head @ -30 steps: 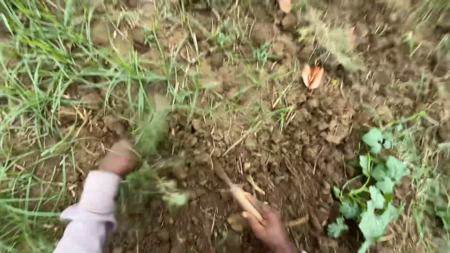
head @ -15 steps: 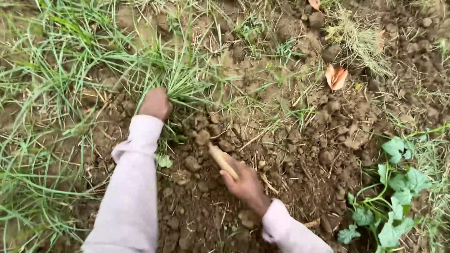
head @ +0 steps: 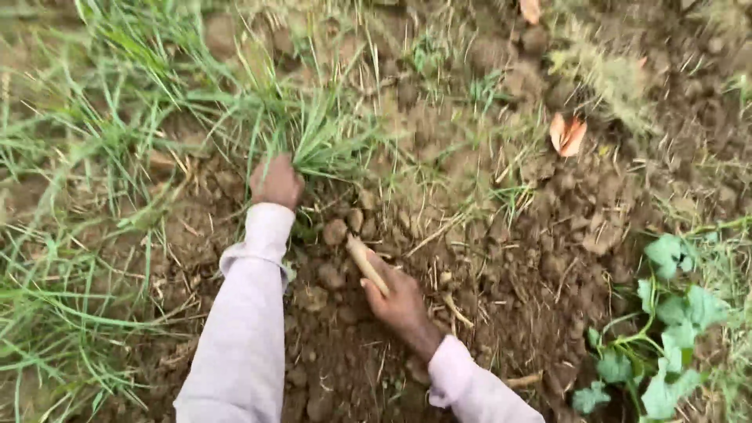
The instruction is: Using a small hand tool to dig up and remove grass and weeds from a patch of soil.
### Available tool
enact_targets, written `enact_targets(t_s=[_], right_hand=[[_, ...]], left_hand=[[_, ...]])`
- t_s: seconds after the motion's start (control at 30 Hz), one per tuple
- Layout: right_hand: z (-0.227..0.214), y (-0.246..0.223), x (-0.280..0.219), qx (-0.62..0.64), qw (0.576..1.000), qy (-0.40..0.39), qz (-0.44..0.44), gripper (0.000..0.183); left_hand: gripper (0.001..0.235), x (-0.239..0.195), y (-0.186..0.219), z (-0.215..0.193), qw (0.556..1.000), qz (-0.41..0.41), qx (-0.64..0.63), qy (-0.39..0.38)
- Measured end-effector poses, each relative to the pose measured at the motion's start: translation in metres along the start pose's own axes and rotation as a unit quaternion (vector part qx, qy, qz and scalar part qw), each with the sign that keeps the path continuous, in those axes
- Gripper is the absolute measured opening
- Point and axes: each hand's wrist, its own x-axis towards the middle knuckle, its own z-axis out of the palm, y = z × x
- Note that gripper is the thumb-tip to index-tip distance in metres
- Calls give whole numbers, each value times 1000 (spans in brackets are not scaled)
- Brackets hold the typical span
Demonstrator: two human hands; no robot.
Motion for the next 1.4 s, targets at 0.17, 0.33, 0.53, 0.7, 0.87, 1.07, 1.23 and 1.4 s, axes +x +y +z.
enact_targets(t_s=[0.17,0.33,0.53,0.7,0.87,1.07,1.23,1.4], right_hand=[[-30,20,-37,179,961,-78,196,62],[-10,-2,-25,110,993,-6,40,57],[1,16,6,224,971,-11,85,61],[-30,72,-69,266,936,-50,226,69],[-42,153,-202,247,956,-12,158,67],[-19,387,-294,379,916,-114,-75,67],[-62,110,-228,164,953,86,240,56],[-53,105,-213,276,909,57,307,58]], left_hand=[[26,21,-45,53,997,-3,-75,-12],[25,5,-7,2,986,-123,-105,-25],[26,11,-26,13,977,-138,-162,22],[40,-37,-46,-76,825,-222,-519,26],[23,-50,-153,-46,986,-106,48,-121],[31,-70,-22,-100,981,-116,-121,-99],[41,-62,113,-71,960,-37,-188,-202],[28,-21,119,-33,978,28,-105,-180]])
